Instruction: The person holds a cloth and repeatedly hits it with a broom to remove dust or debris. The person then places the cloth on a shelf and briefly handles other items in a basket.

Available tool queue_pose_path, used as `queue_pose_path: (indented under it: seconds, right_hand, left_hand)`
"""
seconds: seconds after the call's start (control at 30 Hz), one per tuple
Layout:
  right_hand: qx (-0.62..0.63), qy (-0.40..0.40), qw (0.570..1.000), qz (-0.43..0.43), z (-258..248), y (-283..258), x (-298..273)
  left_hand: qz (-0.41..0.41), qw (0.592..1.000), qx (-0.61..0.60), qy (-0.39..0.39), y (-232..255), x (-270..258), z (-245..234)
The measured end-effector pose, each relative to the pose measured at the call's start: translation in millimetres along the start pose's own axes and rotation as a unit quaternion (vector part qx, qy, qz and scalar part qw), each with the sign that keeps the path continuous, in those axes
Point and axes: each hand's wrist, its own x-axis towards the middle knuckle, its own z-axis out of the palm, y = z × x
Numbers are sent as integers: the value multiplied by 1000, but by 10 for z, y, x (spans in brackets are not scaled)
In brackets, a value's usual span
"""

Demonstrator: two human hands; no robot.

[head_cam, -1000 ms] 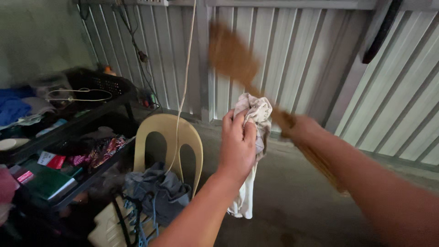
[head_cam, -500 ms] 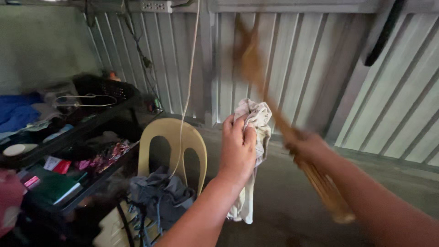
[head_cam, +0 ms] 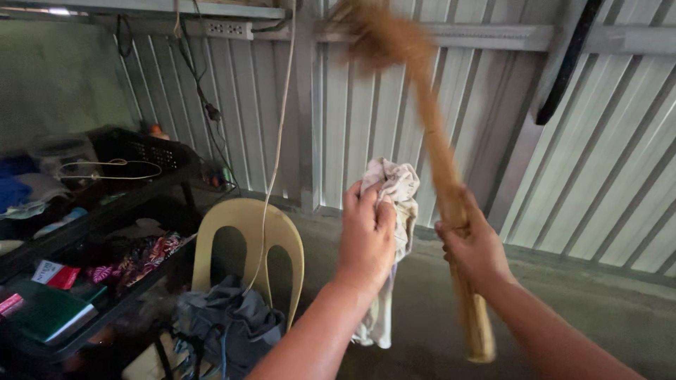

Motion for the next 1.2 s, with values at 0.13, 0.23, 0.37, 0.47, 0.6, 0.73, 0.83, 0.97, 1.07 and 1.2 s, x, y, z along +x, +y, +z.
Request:
queue_pose_path:
  seconds: [0.13,0.23,0.37,0.47,0.6,0.73,0.83,0.97,1.07,1.2]
  right_hand:
    - [-26,-15,995,91,116,210,0]
    - [-115,-99,981,122,110,528,-57]
    - [-122,-118,985,-4,62,935,-363]
    - [-85,-73,993,-36,-33,864,-409]
    - [-35,-32,999,25,-161,253,-340]
    - [-62,58,991,-107,-279,-396,-245]
    - [-71,86,979,-168,-279,-614,-186]
    - [-77,104,939,-319,-281,-621,-119]
    - [-70,38,935,-347,-440,-590,-162]
    - [96,-173,980,23,-676,-610,-342]
  left_hand:
    - [7,1000,12,3,-19,-33,-10]
    - [18,1000,3,8,-10,-27,-22]
    - [9,1000,-19,3,15,0,-12]
    - [-9,1000,-25,-3,5,-2,65]
    - [-77,997,-4,5,-136,-2,215]
    - [-93,995,30,3,-290,89,474]
    - [-71,996,1,-49,-253,203,650]
    - [-112,983,-85,-119,-30,456,762]
    - [-154,953,-204,-159,109,588,734]
    - [-95,969,-160,-165,97,776,691]
